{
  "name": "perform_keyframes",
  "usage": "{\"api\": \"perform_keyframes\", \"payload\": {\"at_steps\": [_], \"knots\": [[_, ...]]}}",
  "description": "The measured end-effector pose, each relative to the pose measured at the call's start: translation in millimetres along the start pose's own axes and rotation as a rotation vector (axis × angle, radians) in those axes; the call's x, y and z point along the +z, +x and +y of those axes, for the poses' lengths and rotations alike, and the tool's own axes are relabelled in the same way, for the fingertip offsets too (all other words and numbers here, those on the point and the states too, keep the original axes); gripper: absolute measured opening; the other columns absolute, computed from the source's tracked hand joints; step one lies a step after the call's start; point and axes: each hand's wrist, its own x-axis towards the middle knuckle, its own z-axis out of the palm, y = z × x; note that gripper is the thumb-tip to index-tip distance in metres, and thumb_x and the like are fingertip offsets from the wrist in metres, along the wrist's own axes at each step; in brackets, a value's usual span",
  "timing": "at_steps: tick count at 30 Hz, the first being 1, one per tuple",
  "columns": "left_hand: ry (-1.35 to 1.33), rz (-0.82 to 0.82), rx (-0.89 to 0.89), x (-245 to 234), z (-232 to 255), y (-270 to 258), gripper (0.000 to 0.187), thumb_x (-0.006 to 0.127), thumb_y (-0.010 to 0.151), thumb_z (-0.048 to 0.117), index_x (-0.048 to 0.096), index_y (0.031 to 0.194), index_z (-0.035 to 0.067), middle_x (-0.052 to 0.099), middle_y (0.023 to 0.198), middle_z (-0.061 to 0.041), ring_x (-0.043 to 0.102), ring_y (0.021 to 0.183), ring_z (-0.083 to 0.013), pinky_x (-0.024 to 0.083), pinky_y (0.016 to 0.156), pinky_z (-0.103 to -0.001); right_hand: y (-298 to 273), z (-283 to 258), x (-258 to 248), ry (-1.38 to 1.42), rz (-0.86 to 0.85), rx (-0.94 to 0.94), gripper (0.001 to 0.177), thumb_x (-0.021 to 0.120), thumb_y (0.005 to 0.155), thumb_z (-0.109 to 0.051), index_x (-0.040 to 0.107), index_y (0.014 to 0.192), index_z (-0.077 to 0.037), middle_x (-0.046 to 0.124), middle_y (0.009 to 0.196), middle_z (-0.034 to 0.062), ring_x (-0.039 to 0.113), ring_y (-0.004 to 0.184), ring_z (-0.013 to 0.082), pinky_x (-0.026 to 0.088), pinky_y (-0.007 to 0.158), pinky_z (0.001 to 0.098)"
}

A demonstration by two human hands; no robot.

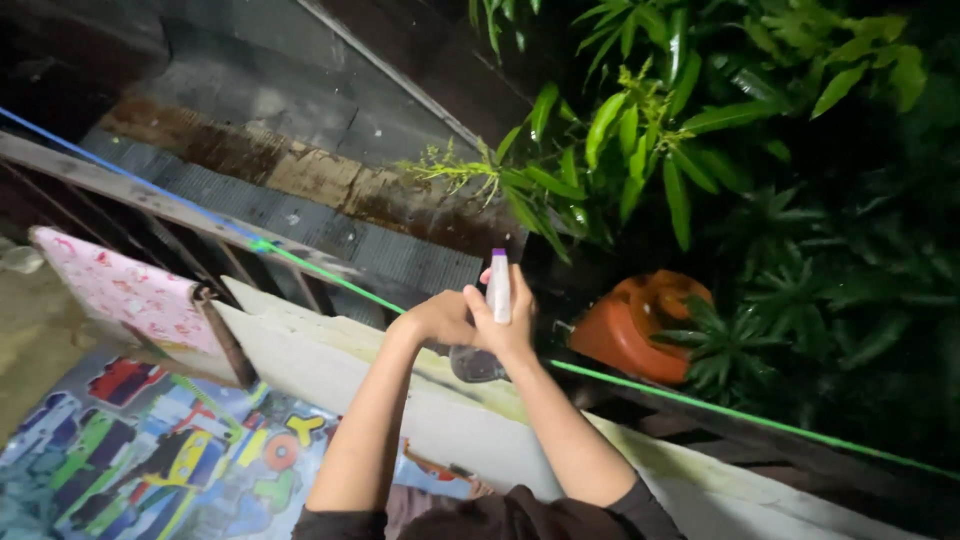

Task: Using a spray bottle to apply liquid, likely insecticide, to a plant's leaves over a balcony railing at night.

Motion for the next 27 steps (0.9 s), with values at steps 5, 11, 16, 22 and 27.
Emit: {"api": "perform_keyframes", "payload": {"at_steps": [5,11,16,22,27], "knots": [[0.062,0.034,0.021,-11.5,-52.3,17.3,0.078,0.072,0.088,0.049,0.083,0.141,-0.008,0.083,0.139,-0.032,0.073,0.138,-0.0554,0.059,0.117,-0.067,-3.5,-2.5,60.3,0.135,-0.068,0.032,0.040,0.100,0.090,-0.023,0.079,0.122,-0.014,0.090,0.122,0.0148,0.089,0.096,0.0317,0.071,0.087,0.0446],[0.233,0.064,0.048,-13.5,-90.6,18.5,0.094,0.069,0.089,0.071,0.081,0.136,-0.009,0.084,0.132,-0.033,0.077,0.134,-0.0532,0.061,0.114,-0.066,6.5,1.4,80.0,0.028,-0.004,0.116,0.036,0.104,0.081,-0.028,0.080,0.107,-0.021,0.089,0.102,0.0001,0.085,0.095,0.0238,0.065,0.091,0.0380],[0.450,0.128,0.069,14.8,-117.6,37.0,0.111,0.058,0.091,0.092,0.080,0.136,-0.007,0.087,0.127,-0.029,0.083,0.127,-0.0473,0.063,0.110,-0.061,2.8,13.0,74.4,0.191,-0.138,0.110,0.038,0.104,0.084,-0.024,0.084,0.117,-0.021,0.091,0.113,0.0011,0.080,0.091,0.0171,0.066,0.091,0.0375],[0.624,0.089,0.149,28.2,-121.1,47.9,0.100,0.044,0.099,0.087,0.083,0.130,0.000,0.091,0.117,-0.020,0.087,0.116,-0.0431,0.066,0.103,-0.056,-0.5,19.7,55.1,0.003,-0.165,-0.022,0.028,0.100,0.085,-0.015,0.083,0.107,-0.019,0.088,0.098,0.0009,0.083,0.085,0.0184,0.066,0.078,0.0344],[0.765,0.106,0.173,39.1,-139.6,82.3,0.070,0.073,0.085,0.072,0.088,0.118,0.012,0.091,0.109,-0.011,0.089,0.109,-0.0387,0.069,0.094,-0.055,4.5,33.3,55.1,0.015,-0.168,-0.013,0.035,0.102,0.085,-0.017,0.086,0.116,-0.018,0.087,0.104,0.0015,0.077,0.093,0.0155,0.064,0.083,0.0337]]}}
